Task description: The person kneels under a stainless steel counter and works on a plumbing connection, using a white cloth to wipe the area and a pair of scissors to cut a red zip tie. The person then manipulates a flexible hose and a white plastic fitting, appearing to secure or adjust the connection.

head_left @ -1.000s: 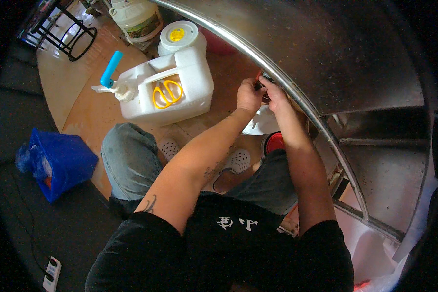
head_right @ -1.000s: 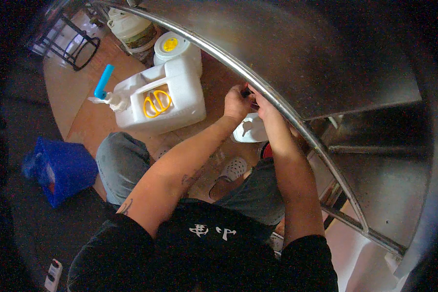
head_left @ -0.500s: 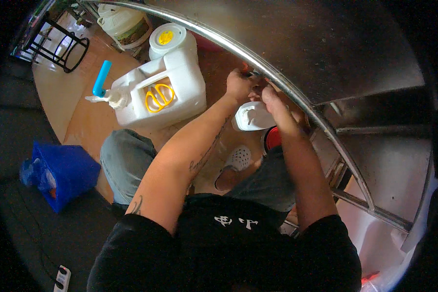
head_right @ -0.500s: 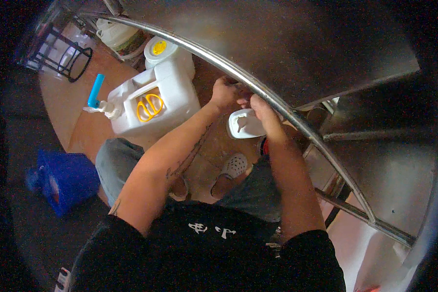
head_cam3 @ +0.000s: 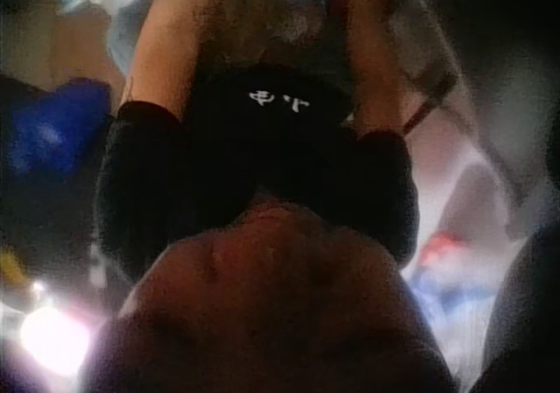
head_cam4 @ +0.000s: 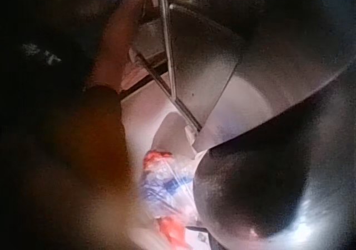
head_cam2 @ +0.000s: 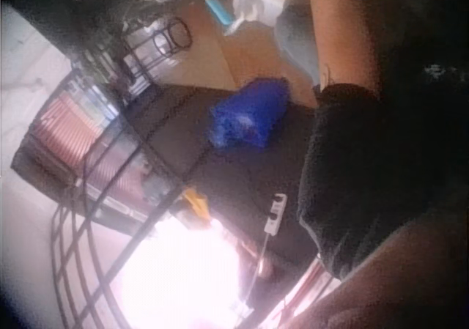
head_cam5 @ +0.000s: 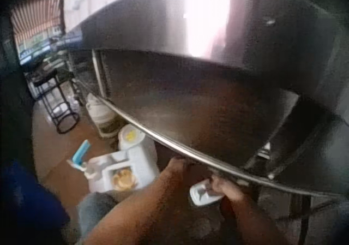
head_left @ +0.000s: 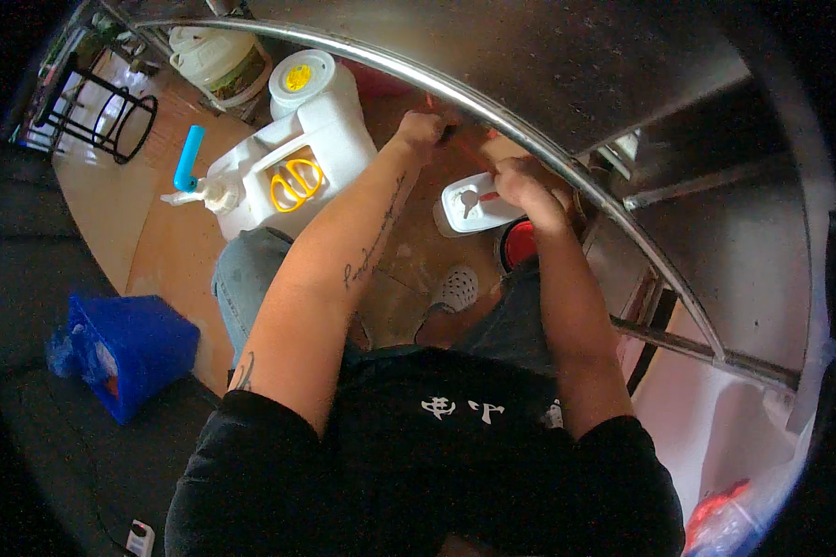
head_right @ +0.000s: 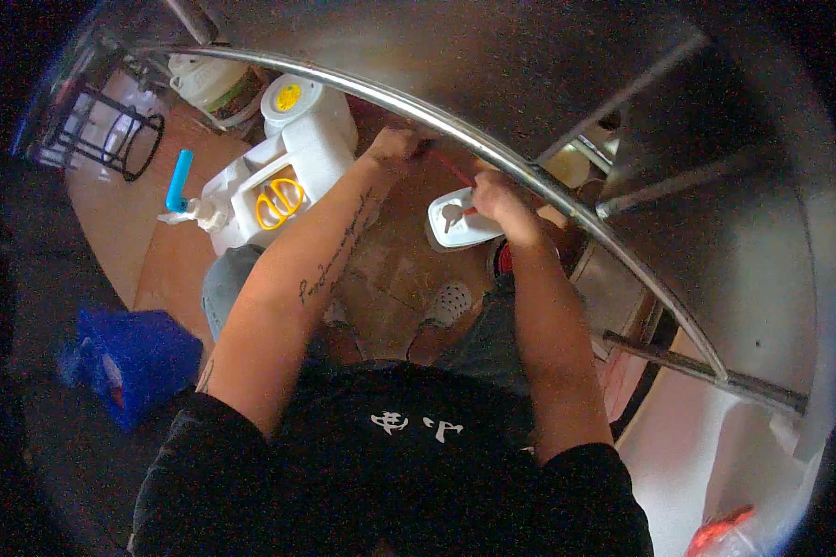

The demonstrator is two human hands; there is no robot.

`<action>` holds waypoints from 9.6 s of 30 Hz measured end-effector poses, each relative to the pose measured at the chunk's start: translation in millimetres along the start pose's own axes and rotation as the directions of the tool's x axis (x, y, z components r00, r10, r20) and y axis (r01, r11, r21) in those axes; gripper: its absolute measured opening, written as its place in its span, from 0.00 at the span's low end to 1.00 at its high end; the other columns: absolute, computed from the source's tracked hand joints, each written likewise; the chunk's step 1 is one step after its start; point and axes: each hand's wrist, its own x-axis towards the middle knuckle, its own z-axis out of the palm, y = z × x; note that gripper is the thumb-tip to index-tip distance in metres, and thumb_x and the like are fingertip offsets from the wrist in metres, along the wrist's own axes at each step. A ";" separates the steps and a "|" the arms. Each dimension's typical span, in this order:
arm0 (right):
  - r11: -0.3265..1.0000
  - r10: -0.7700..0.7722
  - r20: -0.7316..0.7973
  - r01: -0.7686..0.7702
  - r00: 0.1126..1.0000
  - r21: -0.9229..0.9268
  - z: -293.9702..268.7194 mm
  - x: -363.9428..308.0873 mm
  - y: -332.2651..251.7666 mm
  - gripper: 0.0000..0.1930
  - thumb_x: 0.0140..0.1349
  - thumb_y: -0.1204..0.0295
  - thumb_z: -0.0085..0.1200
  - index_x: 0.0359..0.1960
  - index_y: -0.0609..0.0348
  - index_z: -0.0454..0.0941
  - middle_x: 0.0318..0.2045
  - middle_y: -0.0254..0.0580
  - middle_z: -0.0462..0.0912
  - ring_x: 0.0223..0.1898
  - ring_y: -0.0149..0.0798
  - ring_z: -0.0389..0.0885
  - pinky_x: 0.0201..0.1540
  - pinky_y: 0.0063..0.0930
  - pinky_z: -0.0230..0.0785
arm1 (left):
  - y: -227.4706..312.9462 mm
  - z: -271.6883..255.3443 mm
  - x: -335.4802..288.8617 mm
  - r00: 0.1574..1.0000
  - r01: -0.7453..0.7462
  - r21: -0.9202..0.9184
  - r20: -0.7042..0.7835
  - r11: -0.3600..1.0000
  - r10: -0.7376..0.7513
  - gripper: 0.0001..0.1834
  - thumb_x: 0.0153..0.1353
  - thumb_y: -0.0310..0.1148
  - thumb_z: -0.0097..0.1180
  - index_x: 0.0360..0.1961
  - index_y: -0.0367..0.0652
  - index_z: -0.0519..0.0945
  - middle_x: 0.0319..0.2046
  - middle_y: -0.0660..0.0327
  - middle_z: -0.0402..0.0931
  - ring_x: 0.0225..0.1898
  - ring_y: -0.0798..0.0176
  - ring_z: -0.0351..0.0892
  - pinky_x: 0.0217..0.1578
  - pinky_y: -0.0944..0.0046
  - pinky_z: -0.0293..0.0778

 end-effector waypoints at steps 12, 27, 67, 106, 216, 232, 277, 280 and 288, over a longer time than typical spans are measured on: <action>0.943 0.300 -0.112 -0.277 0.947 0.185 17.7 -55.4 113.3 0.16 0.67 0.60 0.48 0.38 0.58 0.84 0.36 0.55 0.84 0.39 0.56 0.83 0.41 0.48 0.75 | 48.4 2.1 -32.4 0.942 0.308 -0.388 -0.006 0.869 -0.336 0.08 0.62 0.36 0.64 0.31 0.42 0.84 0.25 0.62 0.78 0.25 0.65 0.74 0.25 0.66 0.68; 0.324 0.118 0.426 -0.440 0.897 0.837 23.3 59.4 -7.5 0.10 0.71 0.62 0.50 0.40 0.55 0.78 0.23 0.30 0.76 0.19 0.23 0.67 0.21 0.20 0.60 | -7.5 -10.1 -15.0 0.957 0.290 -0.590 0.173 0.754 -0.233 0.12 0.68 0.32 0.55 0.47 0.33 0.77 0.36 0.54 0.79 0.33 0.56 0.80 0.35 0.57 0.79; 0.243 -0.045 0.099 -0.085 0.994 0.966 101.4 83.0 19.0 0.10 0.66 0.84 0.37 0.40 0.60 0.71 0.28 0.34 0.74 0.29 0.28 0.74 0.33 0.24 0.71 | -24.3 35.9 -25.4 0.910 0.371 -0.773 0.191 0.515 -0.369 0.10 0.70 0.30 0.44 0.42 0.32 0.73 0.32 0.48 0.75 0.30 0.52 0.76 0.35 0.52 0.78; -0.142 -0.039 0.298 -0.300 0.954 0.943 107.8 76.1 53.1 0.07 0.69 0.74 0.50 0.45 0.59 0.78 0.36 0.35 0.78 0.34 0.29 0.75 0.40 0.26 0.74 | -10.2 26.4 -31.1 0.841 0.541 -0.710 0.460 0.451 -0.284 0.17 0.71 0.33 0.50 0.54 0.32 0.74 0.44 0.47 0.79 0.45 0.51 0.82 0.52 0.53 0.79; 0.060 -0.070 0.202 -0.198 0.977 0.978 54.7 54.1 -7.2 0.09 0.71 0.76 0.45 0.47 0.63 0.76 0.37 0.34 0.78 0.39 0.27 0.76 0.43 0.23 0.69 | -19.4 7.0 -3.7 0.868 0.487 -0.644 0.432 0.590 -0.245 0.11 0.71 0.33 0.49 0.43 0.34 0.77 0.36 0.52 0.79 0.35 0.55 0.80 0.38 0.57 0.82; -0.136 0.122 -0.009 0.026 0.993 0.990 67.0 58.3 -25.6 0.05 0.67 0.77 0.46 0.40 0.57 0.74 0.34 0.35 0.78 0.32 0.31 0.78 0.34 0.27 0.72 | -19.3 10.2 -2.6 0.869 0.494 -0.726 0.402 0.478 -0.288 0.12 0.72 0.30 0.45 0.38 0.29 0.77 0.32 0.48 0.78 0.31 0.50 0.78 0.34 0.55 0.80; -0.219 0.203 0.408 -0.365 0.890 0.905 67.1 43.0 -31.0 0.19 0.68 0.47 0.55 0.36 0.51 0.77 0.22 0.27 0.68 0.18 0.26 0.60 0.25 0.25 0.60 | -25.3 33.7 -30.3 0.977 0.190 -0.678 0.059 0.710 -0.205 0.10 0.69 0.32 0.54 0.50 0.43 0.75 0.38 0.56 0.80 0.37 0.55 0.83 0.35 0.52 0.82; -0.363 0.145 0.473 -0.398 0.869 0.842 70.3 45.7 -28.2 0.17 0.68 0.49 0.56 0.41 0.48 0.79 0.25 0.26 0.71 0.19 0.25 0.60 0.26 0.25 0.59 | -25.8 39.7 -34.5 0.972 0.169 -0.690 -0.001 0.704 -0.234 0.10 0.70 0.33 0.55 0.49 0.42 0.75 0.39 0.55 0.80 0.36 0.55 0.82 0.34 0.53 0.82; -0.335 0.134 0.417 -0.355 0.899 0.873 78.5 49.0 -28.3 0.15 0.66 0.52 0.59 0.41 0.48 0.79 0.24 0.25 0.73 0.21 0.26 0.63 0.27 0.25 0.59 | -16.5 48.6 -44.3 0.951 0.074 -0.698 -0.166 0.712 -0.262 0.08 0.69 0.33 0.57 0.45 0.43 0.75 0.37 0.57 0.79 0.35 0.56 0.82 0.32 0.53 0.82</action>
